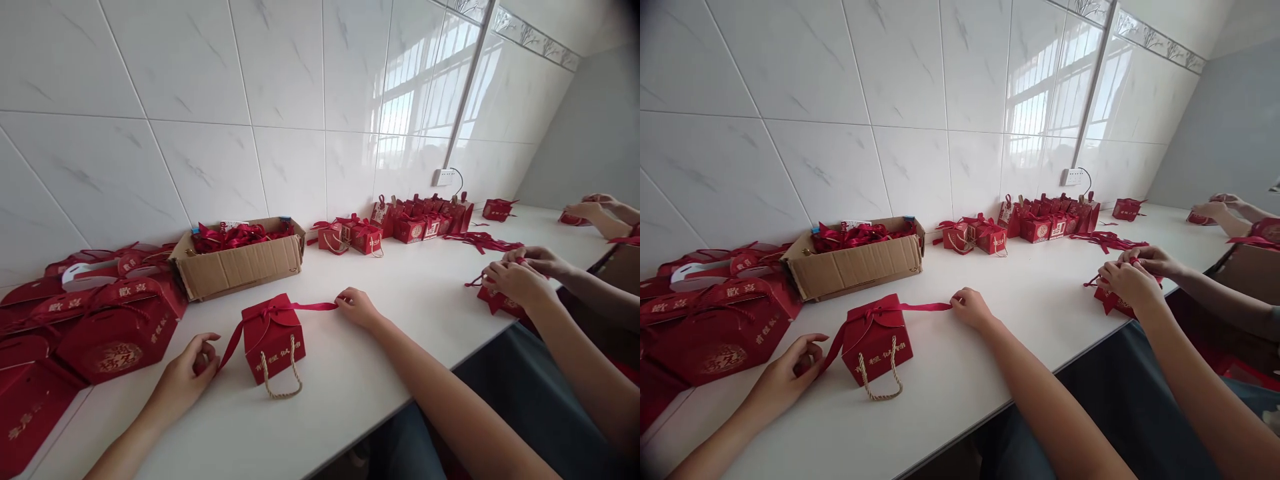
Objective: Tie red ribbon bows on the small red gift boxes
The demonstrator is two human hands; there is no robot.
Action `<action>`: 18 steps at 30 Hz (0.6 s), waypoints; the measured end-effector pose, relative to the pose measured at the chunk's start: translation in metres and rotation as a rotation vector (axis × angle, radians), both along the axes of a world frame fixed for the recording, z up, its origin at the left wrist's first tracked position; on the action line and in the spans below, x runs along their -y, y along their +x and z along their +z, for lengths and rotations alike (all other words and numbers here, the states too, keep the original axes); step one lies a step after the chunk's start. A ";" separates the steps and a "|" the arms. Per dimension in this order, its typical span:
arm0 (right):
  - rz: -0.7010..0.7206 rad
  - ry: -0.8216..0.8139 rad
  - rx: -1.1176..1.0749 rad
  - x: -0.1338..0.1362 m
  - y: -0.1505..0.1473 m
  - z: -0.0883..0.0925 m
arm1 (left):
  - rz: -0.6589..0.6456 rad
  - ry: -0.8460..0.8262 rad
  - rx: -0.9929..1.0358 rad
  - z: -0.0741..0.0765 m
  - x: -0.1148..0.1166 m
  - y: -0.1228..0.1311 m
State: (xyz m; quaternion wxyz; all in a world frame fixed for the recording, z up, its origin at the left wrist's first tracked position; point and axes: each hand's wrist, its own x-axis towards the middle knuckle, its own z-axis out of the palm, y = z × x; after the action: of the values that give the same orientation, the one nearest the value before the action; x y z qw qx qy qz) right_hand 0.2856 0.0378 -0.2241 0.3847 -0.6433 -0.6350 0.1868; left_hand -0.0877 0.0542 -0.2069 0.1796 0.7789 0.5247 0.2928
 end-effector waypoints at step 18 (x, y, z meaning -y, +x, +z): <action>-0.040 -0.046 0.048 0.010 -0.004 0.004 | 0.009 0.057 0.103 0.012 0.014 0.013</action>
State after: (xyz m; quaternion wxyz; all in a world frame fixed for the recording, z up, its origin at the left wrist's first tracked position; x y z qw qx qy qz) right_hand 0.2816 0.0283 -0.2199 0.3581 -0.6690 -0.6265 0.1781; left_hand -0.0749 0.0405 -0.1951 0.1825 0.7652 0.5099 0.3480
